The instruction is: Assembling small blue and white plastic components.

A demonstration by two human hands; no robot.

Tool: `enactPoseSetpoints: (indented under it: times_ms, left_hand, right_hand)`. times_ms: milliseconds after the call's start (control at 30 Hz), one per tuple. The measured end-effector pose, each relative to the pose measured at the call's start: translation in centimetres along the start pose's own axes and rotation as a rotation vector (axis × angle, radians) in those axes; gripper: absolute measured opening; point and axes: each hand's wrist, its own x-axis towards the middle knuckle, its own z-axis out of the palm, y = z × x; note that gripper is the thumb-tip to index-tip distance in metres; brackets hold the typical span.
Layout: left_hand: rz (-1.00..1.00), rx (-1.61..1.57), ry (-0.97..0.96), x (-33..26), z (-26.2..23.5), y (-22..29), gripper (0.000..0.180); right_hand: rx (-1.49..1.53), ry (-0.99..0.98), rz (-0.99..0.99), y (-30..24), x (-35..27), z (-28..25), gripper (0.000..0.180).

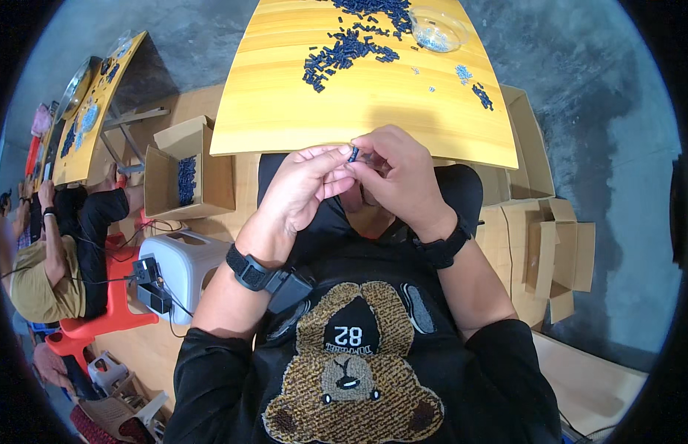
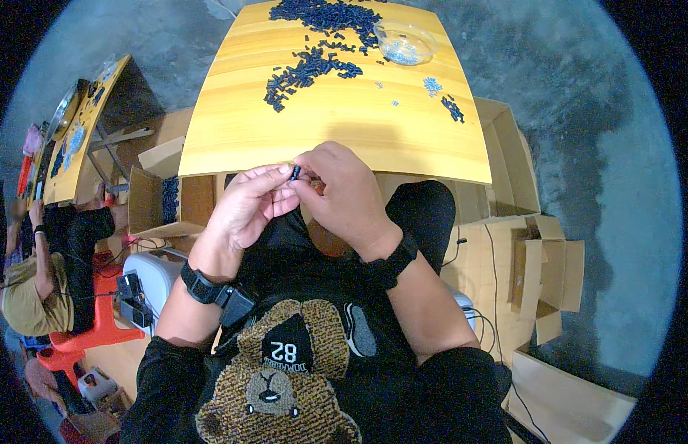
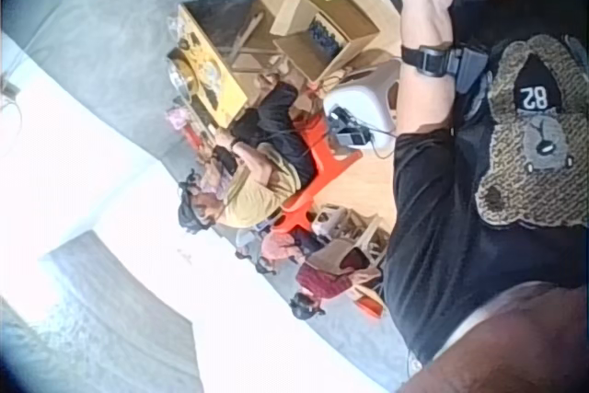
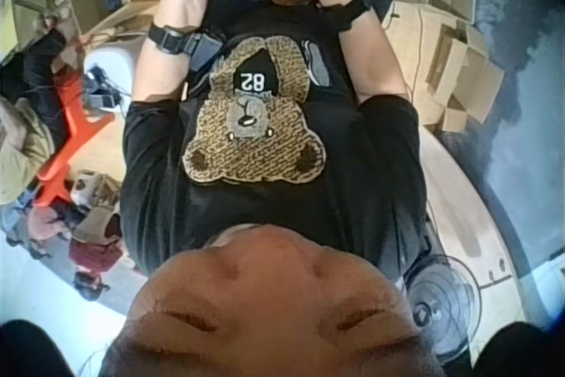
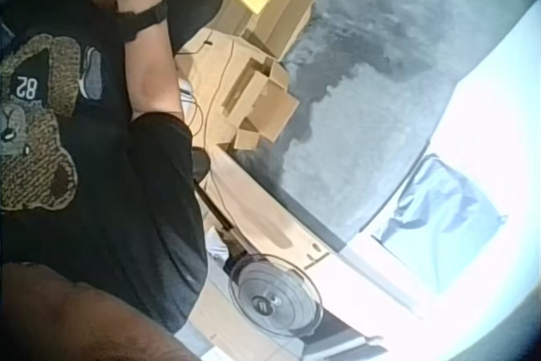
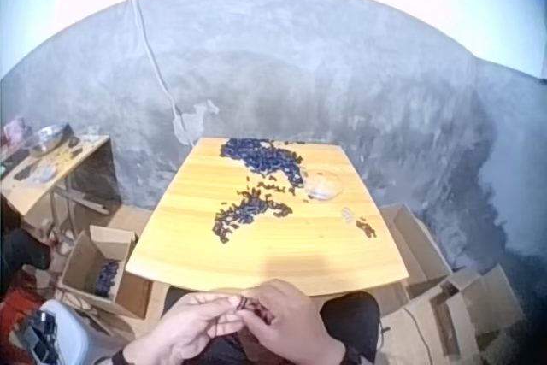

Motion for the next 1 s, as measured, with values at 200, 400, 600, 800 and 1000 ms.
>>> enactPoseSetpoints:
  times_ms: [200, 400, 600, 800, 1000]
  left_hand:
    - [0.003, 0.061, 0.016, 0.19, 0.01, -0.37, 0.014]
    - [0.037, 0.041, 0.015, 0.43, 0.22, -0.64, 0.015]
    - [0.02, 0.039, 0.023, 0.57, -0.08, -0.86, 0.014]
    - [-0.008, 0.021, 0.02, 0.26, 0.06, -0.54, 0.012]
    - [0.002, -0.03, 0.015, 0.84, 0.02, -0.82, 0.01]
  right_hand:
    - [-0.031, 0.04, -0.077, 0.64, -0.1, 0.27, 0.019]
    - [-0.03, 0.056, -0.081, 0.76, -0.1, 0.47, 0.019]
    - [-0.104, -0.034, -0.08, 0.67, 0.02, 0.23, 0.014]
    - [-0.105, -0.06, -0.125, 0.64, 0.25, -0.17, 0.013]
    - [-0.06, -0.054, -0.052, 0.73, 0.11, 0.03, 0.017]
